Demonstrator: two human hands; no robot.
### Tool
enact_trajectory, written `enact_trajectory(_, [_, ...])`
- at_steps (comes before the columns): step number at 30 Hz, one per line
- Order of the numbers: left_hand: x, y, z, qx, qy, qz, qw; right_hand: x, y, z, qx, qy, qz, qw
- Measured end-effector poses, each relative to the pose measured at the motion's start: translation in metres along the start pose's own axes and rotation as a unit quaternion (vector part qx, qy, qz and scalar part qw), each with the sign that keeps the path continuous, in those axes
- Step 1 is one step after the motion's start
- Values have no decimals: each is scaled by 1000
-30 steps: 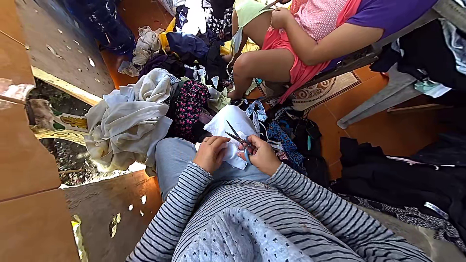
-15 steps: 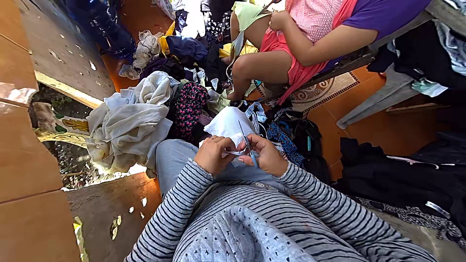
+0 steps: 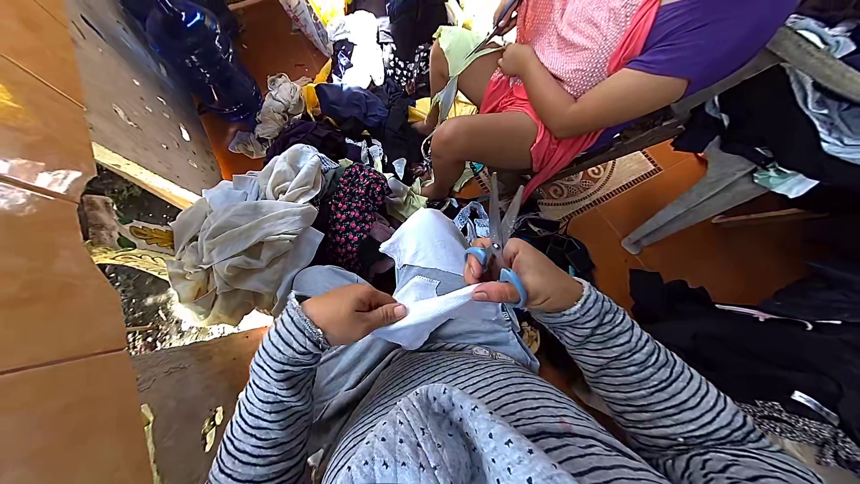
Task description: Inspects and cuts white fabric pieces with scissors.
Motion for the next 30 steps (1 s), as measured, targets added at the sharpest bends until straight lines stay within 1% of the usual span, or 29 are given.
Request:
enact_trajectory(1, [-10, 1, 6, 29, -3, 3, 1000, -2, 3, -1, 5, 4, 5, 1000])
enact_trajectory(2, [-23, 0, 13, 47, -21, -26, 998, -5, 6, -5, 13, 16, 9, 1000])
enact_trajectory(3, [-37, -2, 19, 53, -40, -77, 995, -9, 9, -9, 31, 32, 11, 999])
enact_trajectory(5, [-56, -12, 31, 15, -44, -182, 982, -17, 10, -20, 73, 69, 11, 995])
enact_trajectory(6, [-59, -16, 34, -20, -37, -213, 976, -20, 9, -23, 89, 79, 7, 993])
enact_trajectory(7, [-58, -17, 36, -62, -30, -226, 972, -21, 7, -24, 97, 75, 6, 992])
enact_trajectory(8, [-54, -14, 37, -106, -29, -222, 969, -22, 4, -23, 92, 56, 8, 994])
enact_trajectory(9, [-46, -7, 37, -149, -43, -205, 966, -22, 1, -20, 75, 18, 8, 997])
enact_trajectory(12, [-11, 16, 45, -262, -156, -124, 944, -13, -2, -3, 28, -145, 12, 989])
enact_trajectory(14, [13, 13, 59, -279, -237, -121, 923, -7, 9, 12, -25, -232, 52, 971])
enact_trajectory(15, [24, 3, 68, -259, -276, -137, 915, -6, 19, 19, -54, -258, 88, 961])
enact_trajectory(17, [40, -22, 85, -170, -356, -212, 894, -7, 45, 30, -107, -277, 179, 938])
enact_trajectory(19, [54, -40, 96, -72, -422, -283, 858, -12, 67, 31, -168, -286, 260, 907])
enact_trajectory(21, [67, -44, 97, 12, -473, -303, 827, -17, 71, 26, -244, -301, 294, 874])
enact_trajectory(23, [82, -26, 85, 78, -517, -267, 810, -23, 47, 20, -314, -308, 265, 858])
enact_trajectory(24, [91, -10, 74, 99, -525, -235, 812, -26, 26, 17, -345, -309, 236, 854])
enact_trajectory(25, [99, 9, 61, 118, -518, -189, 826, -28, 3, 13, -383, -301, 203, 850])
enact_trajectory(26, [106, 30, 47, 136, -491, -131, 850, -30, -20, 9, -425, -283, 169, 843])
enact_trajectory(28, [115, 67, 16, 143, -394, 9, 908, -34, -57, -4, -491, -230, 106, 834])
enact_trajectory(29, [117, 81, 1, 124, -355, 66, 924, -37, -72, -11, -496, -201, 69, 842])
enact_trajectory(30, [116, 89, -13, 90, -341, 101, 930, -40, -83, -18, -476, -176, 19, 861])
Point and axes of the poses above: each hand's wrist, its own x-axis towards the middle knuckle, its own z-axis out of the back of the hand, y = z × x, the point moved 3 cm from there along x, towards the middle knuckle, and after that the axes turned 4 degrees about x, right-handed, at the moved point
